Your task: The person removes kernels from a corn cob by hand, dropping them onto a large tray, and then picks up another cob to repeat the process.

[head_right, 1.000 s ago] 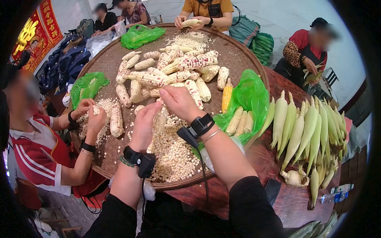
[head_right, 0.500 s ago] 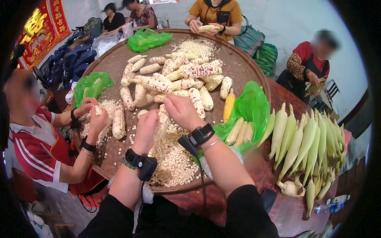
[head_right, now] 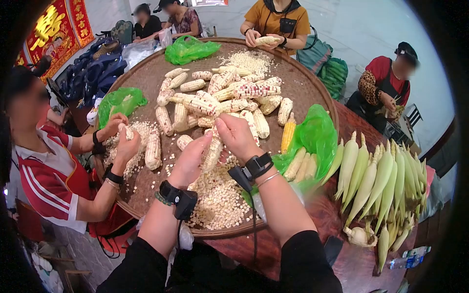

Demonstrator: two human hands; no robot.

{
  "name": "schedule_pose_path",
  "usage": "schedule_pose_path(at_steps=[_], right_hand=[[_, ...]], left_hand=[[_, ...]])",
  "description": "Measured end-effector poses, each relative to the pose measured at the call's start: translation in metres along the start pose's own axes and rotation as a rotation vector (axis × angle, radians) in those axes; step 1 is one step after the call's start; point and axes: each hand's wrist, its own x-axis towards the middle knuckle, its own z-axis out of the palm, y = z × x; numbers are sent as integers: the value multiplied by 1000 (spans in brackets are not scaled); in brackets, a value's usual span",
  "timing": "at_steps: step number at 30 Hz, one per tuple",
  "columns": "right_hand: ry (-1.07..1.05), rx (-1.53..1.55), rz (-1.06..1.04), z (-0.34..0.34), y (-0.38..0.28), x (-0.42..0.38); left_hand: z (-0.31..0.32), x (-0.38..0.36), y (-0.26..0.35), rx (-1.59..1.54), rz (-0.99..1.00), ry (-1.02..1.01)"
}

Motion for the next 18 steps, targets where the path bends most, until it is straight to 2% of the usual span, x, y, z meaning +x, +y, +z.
schedule_pose_path(at_steps=[2,5,6,8,10,13,18], right_hand=[[29,7,-58,2,3,2],[55,16,-128,5,7,4],[52,17,-140,4,6,4],[35,-2,-118,3,4,4],[16,-18,-95,2,-2,4],[-42,-48,-21,1,-6,5],[-58,-102,-19,7,-2,4]], left_hand=[[2,-2,4,44,-28,-71],[7,-4,4,26,-6,3],[8,-4,2,48,61,78],[9,-3,2,68,128,152],[9,-3,1,259,238,249],[3,-3,1,441,284,240],[2,-1,-4,453,285,276]])
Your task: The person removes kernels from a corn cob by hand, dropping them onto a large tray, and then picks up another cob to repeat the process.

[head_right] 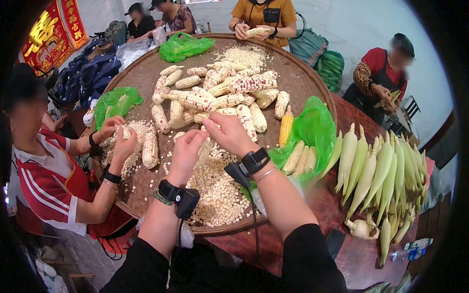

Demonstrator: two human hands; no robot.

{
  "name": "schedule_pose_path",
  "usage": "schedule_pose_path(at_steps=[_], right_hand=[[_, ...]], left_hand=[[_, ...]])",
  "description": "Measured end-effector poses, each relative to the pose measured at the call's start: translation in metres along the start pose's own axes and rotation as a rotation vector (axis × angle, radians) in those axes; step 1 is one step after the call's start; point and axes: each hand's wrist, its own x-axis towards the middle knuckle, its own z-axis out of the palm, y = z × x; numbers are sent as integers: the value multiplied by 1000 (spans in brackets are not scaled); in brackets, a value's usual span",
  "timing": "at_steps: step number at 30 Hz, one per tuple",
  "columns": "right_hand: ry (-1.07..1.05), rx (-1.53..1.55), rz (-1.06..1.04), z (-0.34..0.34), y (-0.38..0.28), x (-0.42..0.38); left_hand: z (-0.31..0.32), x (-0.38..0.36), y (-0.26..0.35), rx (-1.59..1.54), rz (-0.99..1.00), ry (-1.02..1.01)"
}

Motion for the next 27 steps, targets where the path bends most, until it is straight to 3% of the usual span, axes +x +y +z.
schedule_pose_path(at_steps=[8,13,17,19,27], right_hand=[[-3,22,2,-2,1,-1],[25,107,31,0,7,-2],[28,103,40,0,6,-2],[47,94,23,0,4,-2],[97,126,-7,3,7,-2]], left_hand=[[1,-4,6,-83,-50,54],[-1,-1,-5,-334,-71,74],[1,0,6,-220,-167,82],[4,-2,11,-132,-145,-62],[-3,3,1,-240,-208,-98]])
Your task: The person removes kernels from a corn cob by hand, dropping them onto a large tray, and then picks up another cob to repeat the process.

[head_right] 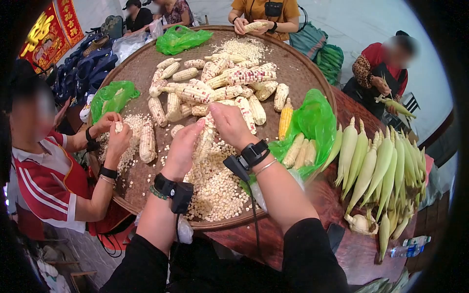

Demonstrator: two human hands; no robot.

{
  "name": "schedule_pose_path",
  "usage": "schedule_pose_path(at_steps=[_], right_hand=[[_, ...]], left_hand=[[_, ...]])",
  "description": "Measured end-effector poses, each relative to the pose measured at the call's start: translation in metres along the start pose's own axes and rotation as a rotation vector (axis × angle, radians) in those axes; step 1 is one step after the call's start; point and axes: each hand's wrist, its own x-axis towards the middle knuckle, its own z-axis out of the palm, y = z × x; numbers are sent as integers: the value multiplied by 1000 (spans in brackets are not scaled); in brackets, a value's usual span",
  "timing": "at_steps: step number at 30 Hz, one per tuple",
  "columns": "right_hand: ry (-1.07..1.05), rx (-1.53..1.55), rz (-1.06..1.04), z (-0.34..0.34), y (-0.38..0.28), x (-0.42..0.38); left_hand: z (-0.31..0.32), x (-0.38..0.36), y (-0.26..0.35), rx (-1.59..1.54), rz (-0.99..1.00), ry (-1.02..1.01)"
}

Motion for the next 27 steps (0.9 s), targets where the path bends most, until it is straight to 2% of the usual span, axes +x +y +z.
schedule_pose_path(at_steps=[2,4,7,17,20,22,25,27], right_hand=[[8,-5,-22,0,1,0],[6,-22,-27,-1,2,0],[5,-35,-11,0,0,0],[-24,-54,-16,0,2,-1],[-39,-102,-81,0,0,-1],[-14,-80,-76,0,0,0],[1,-81,-87,-2,1,1],[6,-73,-54,-4,1,0]], left_hand=[[2,0,-1,54,10,19],[7,-2,0,56,141,40],[7,-3,0,94,174,47],[-1,-1,-5,168,147,108],[-1,0,-7,140,144,118],[2,1,-7,35,34,218],[2,0,1,-88,67,274],[2,-2,7,-72,20,242]])
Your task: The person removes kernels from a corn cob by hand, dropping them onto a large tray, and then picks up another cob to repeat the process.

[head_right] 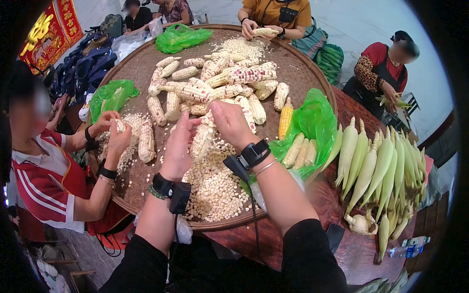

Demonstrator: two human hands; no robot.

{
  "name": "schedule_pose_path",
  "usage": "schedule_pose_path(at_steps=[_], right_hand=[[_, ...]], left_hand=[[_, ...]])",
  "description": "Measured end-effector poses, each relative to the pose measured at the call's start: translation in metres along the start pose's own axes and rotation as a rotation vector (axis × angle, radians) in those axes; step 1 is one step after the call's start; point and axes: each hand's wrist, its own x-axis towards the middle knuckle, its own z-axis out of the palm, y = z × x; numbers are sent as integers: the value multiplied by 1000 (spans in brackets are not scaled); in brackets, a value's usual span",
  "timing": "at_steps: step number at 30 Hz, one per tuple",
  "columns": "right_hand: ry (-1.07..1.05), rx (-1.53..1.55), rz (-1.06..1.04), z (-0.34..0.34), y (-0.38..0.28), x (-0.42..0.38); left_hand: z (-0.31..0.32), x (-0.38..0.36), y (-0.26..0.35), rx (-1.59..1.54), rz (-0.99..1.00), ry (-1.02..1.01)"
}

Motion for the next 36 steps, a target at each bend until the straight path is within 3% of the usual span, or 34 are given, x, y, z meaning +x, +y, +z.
schedule_pose_path(at_steps=[2,4,8,10,14,16,19,36], right_hand=[[1,9,32,-1,0,0],[-8,18,32,-1,0,0],[2,51,13,-1,-4,2],[-100,54,65,-3,-3,3],[-58,27,67,1,-2,2],[-24,-3,22,0,-7,3],[-4,0,-6,0,-7,2],[-19,-21,-16,-3,-3,-1]], left_hand=[[-1,0,-1,20,-45,-28],[1,1,-6,-5,-11,-292],[2,-2,-4,38,64,-235],[3,-7,3,332,173,-189],[0,-4,1,310,93,-191],[0,-2,-2,50,62,-250],[2,-7,3,-10,-52,-279],[-1,-2,-8,26,122,-293]])
